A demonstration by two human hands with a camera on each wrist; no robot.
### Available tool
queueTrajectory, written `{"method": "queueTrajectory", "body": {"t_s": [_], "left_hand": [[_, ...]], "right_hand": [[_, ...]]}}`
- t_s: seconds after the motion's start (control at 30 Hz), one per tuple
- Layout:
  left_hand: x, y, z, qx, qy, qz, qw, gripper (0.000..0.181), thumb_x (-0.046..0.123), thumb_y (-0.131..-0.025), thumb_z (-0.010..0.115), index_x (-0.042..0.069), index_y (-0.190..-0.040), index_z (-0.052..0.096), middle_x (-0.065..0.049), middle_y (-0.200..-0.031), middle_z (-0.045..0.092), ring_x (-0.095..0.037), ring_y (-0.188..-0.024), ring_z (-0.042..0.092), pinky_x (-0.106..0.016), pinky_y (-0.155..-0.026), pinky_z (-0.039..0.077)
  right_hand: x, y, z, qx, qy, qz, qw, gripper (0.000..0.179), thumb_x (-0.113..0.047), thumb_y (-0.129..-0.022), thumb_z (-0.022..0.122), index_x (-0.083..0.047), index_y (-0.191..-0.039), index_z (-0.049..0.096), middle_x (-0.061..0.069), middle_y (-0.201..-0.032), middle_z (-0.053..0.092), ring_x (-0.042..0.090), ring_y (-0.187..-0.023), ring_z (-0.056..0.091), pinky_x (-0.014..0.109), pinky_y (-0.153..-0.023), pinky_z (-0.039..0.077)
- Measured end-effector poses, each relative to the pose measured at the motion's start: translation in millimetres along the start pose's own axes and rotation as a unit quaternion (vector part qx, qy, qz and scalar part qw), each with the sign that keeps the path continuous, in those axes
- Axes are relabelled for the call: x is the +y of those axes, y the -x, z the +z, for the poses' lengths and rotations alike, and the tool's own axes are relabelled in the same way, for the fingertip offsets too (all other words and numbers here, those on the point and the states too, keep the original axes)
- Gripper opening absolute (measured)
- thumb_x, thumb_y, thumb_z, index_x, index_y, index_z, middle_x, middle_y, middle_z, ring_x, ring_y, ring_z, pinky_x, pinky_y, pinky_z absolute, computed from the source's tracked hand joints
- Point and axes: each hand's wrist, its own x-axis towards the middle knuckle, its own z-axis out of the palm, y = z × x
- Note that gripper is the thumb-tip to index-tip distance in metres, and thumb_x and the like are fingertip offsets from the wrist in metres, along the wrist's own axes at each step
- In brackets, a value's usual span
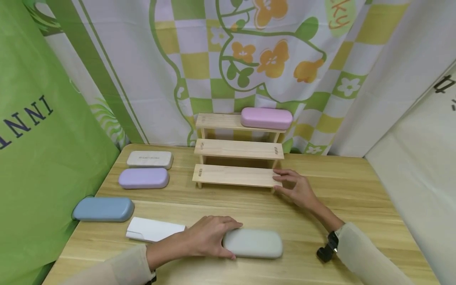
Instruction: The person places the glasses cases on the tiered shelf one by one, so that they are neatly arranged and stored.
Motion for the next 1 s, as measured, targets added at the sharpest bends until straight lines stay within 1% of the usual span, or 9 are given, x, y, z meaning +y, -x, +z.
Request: {"method": "queueTrajectory", "body": {"t_s": [0.1, 0.2, 0.37, 0.53, 0.7, 0.87, 1.0], "left_hand": [[-0.2, 0.8, 3.0, 0.002, -0.002, 0.007, 1.0, 0.076, 0.05, -0.078, 0.092, 0.01, -0.139, 0.068, 0.0, -0.127, 0.074, -0.006, -0.111, 0.069, -0.022, -0.09, 0.058], [0.2, 1.2, 4.5, 0.001, -0.008, 0.012, 0.9999, 0.076, 0.049, -0.078, 0.093, 0.009, -0.138, 0.069, 0.0, -0.125, 0.074, -0.005, -0.109, 0.069, -0.019, -0.087, 0.058], [2.0, 0.7, 3.8, -0.001, -0.015, 0.014, 0.9998, 0.077, 0.047, -0.077, 0.094, 0.008, -0.139, 0.068, -0.001, -0.125, 0.074, -0.007, -0.11, 0.07, -0.017, -0.087, 0.058], [2.5, 0.1, 4.7, 0.005, -0.027, 0.017, 0.9995, 0.077, 0.047, -0.076, 0.095, 0.008, -0.137, 0.069, -0.001, -0.123, 0.075, -0.007, -0.107, 0.07, -0.017, -0.086, 0.057], [1.1, -0.8, 7.4, 0.01, -0.017, 0.018, 0.9997, 0.074, 0.044, -0.076, 0.095, 0.007, -0.135, 0.07, -0.001, -0.12, 0.075, -0.005, -0.103, 0.069, -0.015, -0.084, 0.056], [-0.9, -2.2, 8.5, 0.017, -0.001, 0.02, 0.9996, 0.07, 0.038, -0.075, 0.094, 0.006, -0.133, 0.071, -0.002, -0.118, 0.076, -0.003, -0.101, 0.068, -0.013, -0.083, 0.055], [-3.3, -3.5, 8.4, 0.022, 0.016, 0.022, 0.9994, 0.069, 0.036, -0.075, 0.094, 0.005, -0.132, 0.071, -0.002, -0.116, 0.076, -0.002, -0.099, 0.067, -0.01, -0.082, 0.053]], "right_hand": [[-0.6, 0.0, -0.2, 0.0, 0.0, 0.003, 1.0, 0.033, 0.006, -0.081, 0.087, 0.001, -0.113, 0.08, 0.018, -0.132, 0.072, 0.039, -0.122, 0.064, 0.012, -0.109, 0.042], [-1.7, 0.0, -0.6, -0.002, 0.0, 0.005, 1.0, 0.034, 0.006, -0.081, 0.087, 0.002, -0.114, 0.08, 0.018, -0.132, 0.072, 0.039, -0.121, 0.064, 0.011, -0.107, 0.043], [-1.5, 0.4, -0.7, -0.001, -0.001, 0.011, 0.9999, 0.034, 0.005, -0.082, 0.087, 0.002, -0.115, 0.079, 0.016, -0.133, 0.072, 0.039, -0.124, 0.063, 0.012, -0.109, 0.042], [0.0, 1.6, 0.1, 0.001, -0.003, 0.013, 0.9999, 0.034, 0.004, -0.082, 0.087, 0.0, -0.115, 0.08, 0.016, -0.133, 0.072, 0.039, -0.126, 0.062, 0.012, -0.112, 0.039], [0.7, 2.6, 1.3, 0.003, -0.01, 0.006, 0.9999, 0.034, 0.004, -0.082, 0.087, -0.001, -0.115, 0.08, 0.018, -0.132, 0.072, 0.04, -0.125, 0.063, 0.012, -0.112, 0.039], [1.7, 2.6, 1.1, 0.003, -0.013, 0.008, 0.9999, 0.034, 0.004, -0.083, 0.087, -0.002, -0.116, 0.08, 0.018, -0.132, 0.071, 0.04, -0.126, 0.062, 0.012, -0.11, 0.041], [0.4, 2.1, 0.7, 0.003, -0.013, 0.008, 0.9999, 0.034, 0.004, -0.083, 0.087, -0.001, -0.116, 0.08, 0.018, -0.133, 0.071, 0.041, -0.126, 0.062, 0.011, -0.111, 0.039]]}}
